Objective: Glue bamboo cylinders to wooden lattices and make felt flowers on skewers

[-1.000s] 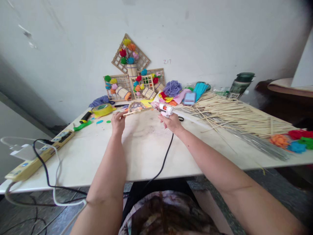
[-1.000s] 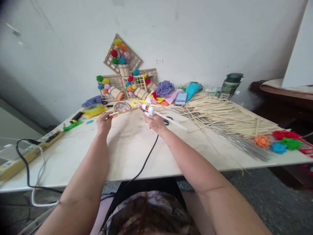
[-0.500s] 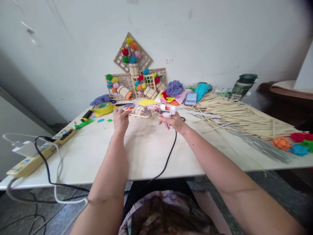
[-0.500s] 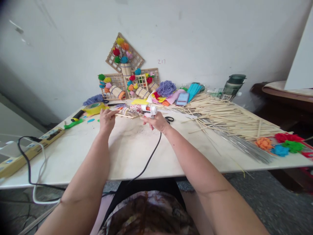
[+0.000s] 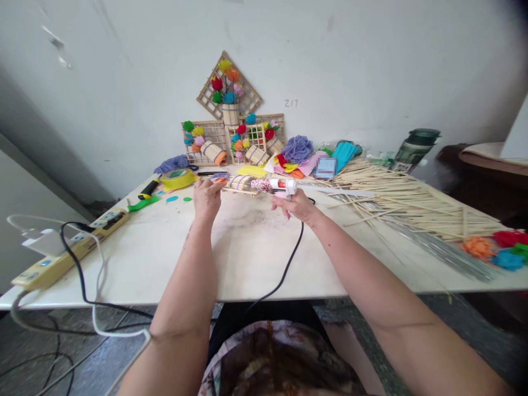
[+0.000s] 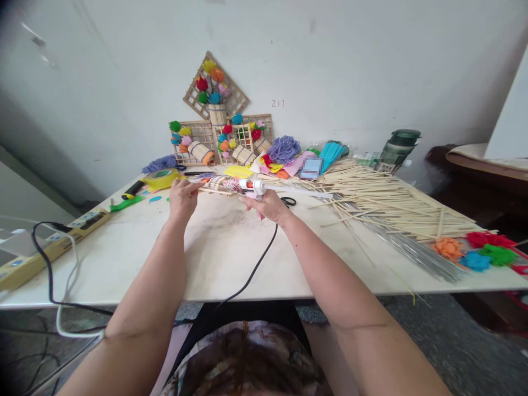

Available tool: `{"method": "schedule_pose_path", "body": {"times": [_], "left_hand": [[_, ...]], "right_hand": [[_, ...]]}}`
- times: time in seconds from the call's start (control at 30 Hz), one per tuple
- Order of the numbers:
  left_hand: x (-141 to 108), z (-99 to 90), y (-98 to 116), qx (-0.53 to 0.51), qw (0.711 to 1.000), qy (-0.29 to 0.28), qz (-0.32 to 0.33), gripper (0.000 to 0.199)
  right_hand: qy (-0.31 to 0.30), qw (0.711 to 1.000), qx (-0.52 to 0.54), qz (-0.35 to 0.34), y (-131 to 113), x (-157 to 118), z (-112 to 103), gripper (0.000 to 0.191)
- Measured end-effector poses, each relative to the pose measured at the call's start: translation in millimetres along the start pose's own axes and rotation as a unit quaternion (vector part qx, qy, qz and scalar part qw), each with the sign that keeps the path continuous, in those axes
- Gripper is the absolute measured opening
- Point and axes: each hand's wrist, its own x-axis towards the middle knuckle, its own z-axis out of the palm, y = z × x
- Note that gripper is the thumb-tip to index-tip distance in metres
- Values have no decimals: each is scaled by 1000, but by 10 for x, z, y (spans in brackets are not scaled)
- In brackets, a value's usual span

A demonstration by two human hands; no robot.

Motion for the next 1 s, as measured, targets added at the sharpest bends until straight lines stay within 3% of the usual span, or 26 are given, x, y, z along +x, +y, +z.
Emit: {"method": "schedule_pose_path", "body": {"times": [0.43, 0.73, 1.0], "left_hand": [[21, -96, 138, 45, 999, -6, -2, 29], [29, -157, 294, 77, 994, -73, 11, 29], [-5, -77, 376, 84, 979, -180, 45, 27]], "right_hand": [[4, 997, -80, -2, 69, 12, 25, 34], [54, 992, -109, -10, 9, 3, -4, 34], [94, 992, -78, 16, 51, 24, -60, 38]]}}
